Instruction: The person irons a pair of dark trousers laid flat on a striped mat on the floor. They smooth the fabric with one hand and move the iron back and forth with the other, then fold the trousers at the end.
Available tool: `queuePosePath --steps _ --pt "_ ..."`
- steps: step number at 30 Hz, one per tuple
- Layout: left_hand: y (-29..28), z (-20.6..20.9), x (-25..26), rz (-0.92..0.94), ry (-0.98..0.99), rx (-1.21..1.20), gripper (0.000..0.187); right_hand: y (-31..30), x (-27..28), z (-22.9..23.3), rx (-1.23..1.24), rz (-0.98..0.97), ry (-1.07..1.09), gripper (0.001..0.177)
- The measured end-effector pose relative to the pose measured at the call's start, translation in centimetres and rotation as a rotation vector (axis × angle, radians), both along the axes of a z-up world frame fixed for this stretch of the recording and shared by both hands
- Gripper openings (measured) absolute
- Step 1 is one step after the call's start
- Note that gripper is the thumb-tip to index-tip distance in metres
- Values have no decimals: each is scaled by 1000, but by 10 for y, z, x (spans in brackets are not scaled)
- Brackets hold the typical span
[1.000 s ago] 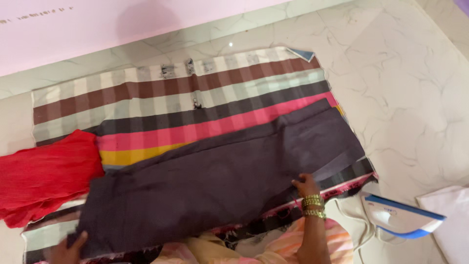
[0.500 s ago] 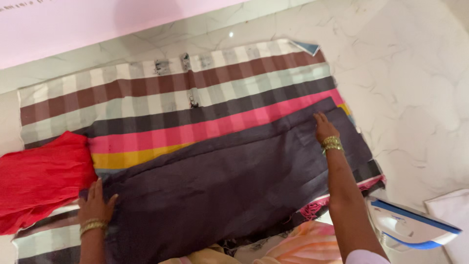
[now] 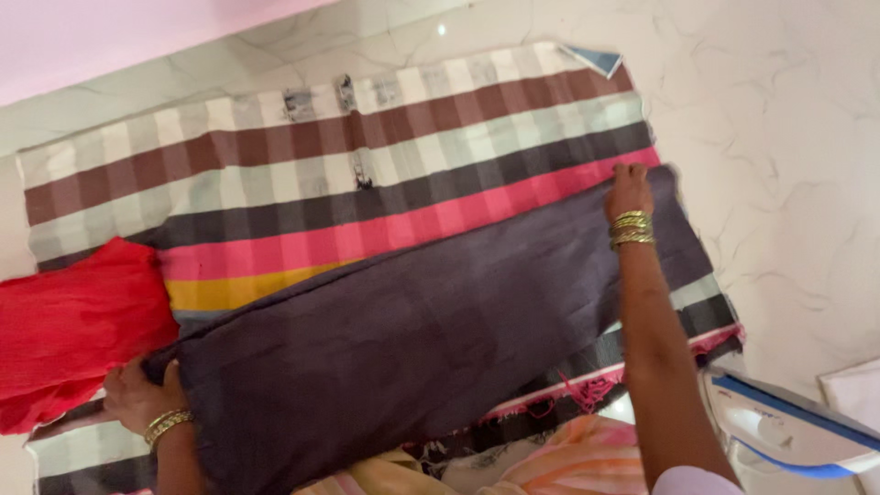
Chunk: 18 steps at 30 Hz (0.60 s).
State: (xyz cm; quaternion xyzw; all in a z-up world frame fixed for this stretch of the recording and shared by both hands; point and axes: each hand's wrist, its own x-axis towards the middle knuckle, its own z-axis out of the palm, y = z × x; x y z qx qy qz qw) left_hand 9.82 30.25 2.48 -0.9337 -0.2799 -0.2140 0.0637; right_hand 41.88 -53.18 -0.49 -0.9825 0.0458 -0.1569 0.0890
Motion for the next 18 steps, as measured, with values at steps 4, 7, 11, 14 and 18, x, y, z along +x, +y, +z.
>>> queuePosePath --steps 4,7,11,14,18 --pt "9 7 -21 217 267 -353 79 47 -34 -9 0 -56 -151 54" --pt "21 11 -59 382 634 -694 98 102 -111 -25 213 -347 111 61" --pt "34 0 -90 409 692 -898 123 192 -216 -24 295 -399 227 72" --pt "41 -8 -104 434 679 -1013 136 233 -268 -3 246 -182 516 70" --pt "39 -10 -112 262 766 -1096 113 239 -320 26 88 185 521 62"
